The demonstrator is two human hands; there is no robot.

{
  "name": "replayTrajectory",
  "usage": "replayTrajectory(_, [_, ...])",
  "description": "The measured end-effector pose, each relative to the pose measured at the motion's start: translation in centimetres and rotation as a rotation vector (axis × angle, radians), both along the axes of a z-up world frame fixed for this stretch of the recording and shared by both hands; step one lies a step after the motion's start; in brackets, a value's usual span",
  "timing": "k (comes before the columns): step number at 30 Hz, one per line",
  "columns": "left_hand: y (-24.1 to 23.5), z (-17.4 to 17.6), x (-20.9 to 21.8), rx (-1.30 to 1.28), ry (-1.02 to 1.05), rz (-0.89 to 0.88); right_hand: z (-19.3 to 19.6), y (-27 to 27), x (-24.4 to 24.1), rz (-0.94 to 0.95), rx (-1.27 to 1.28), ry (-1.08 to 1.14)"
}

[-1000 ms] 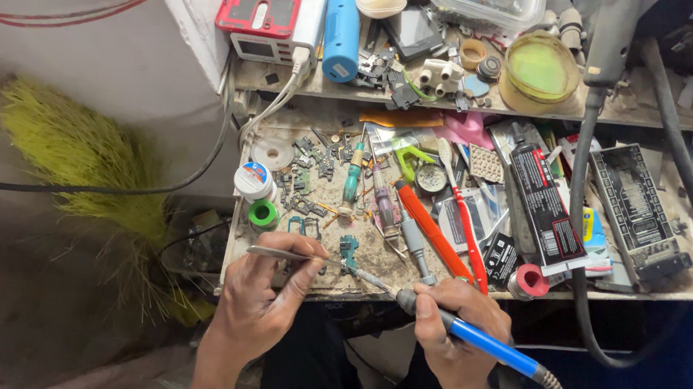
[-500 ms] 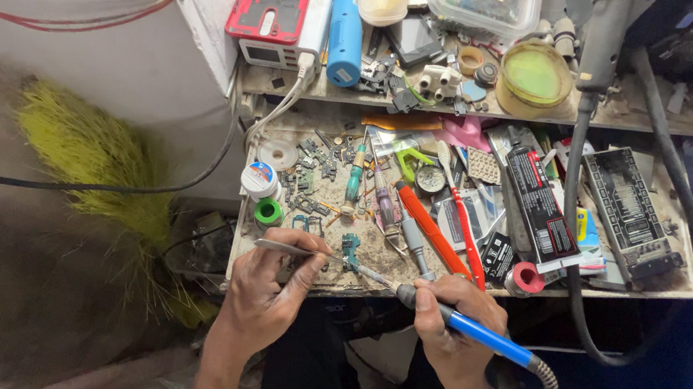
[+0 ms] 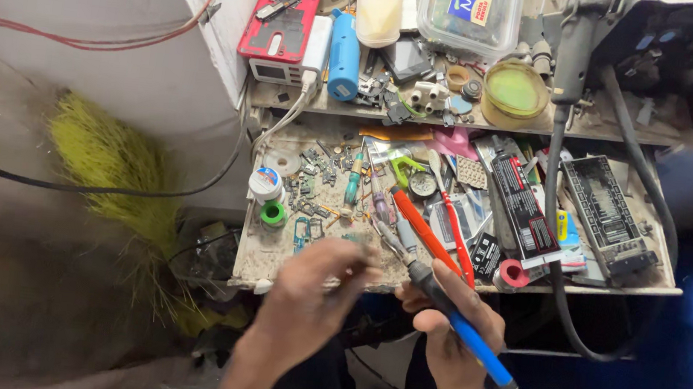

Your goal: The person uses a soldering iron and tweezers to work on a small electronic component on a cluttered workbench. They repeatedly apply heat to the component while holding it steady, occasionally adjusting its position. The workspace contains various tools and electronic parts.

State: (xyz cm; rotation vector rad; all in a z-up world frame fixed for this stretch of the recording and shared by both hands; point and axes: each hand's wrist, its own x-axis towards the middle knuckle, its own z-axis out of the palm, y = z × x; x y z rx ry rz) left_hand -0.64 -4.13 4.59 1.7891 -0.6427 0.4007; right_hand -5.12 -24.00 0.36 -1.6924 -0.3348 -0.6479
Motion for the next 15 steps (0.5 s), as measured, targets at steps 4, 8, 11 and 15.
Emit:
replayTrajectory(4, [-2.6, 3.2, -0.8, 0.356, -0.228, -0.001, 1.0, 0.8, -0.6, -0.137, 0.187, -0.052])
replayTrajectory(8, [-4.4, 5.2, -0.9, 0.622, -0.268, -0.077, 1.4, -0.1, -1.0, -0.251, 0.206, -0.021])
replayTrajectory(11, [-4.8, 5.4, -0.6, 0.563, -0.288, -0.141, 1.6, -1.0, -1.8, -0.319, 0.215, -0.014])
replayTrajectory(15, [-3.7, 4.7, 3.9, 0.685, -0.274, 0.094, 2.5, -3.1, -2.2, -0.292, 0.313, -0.116])
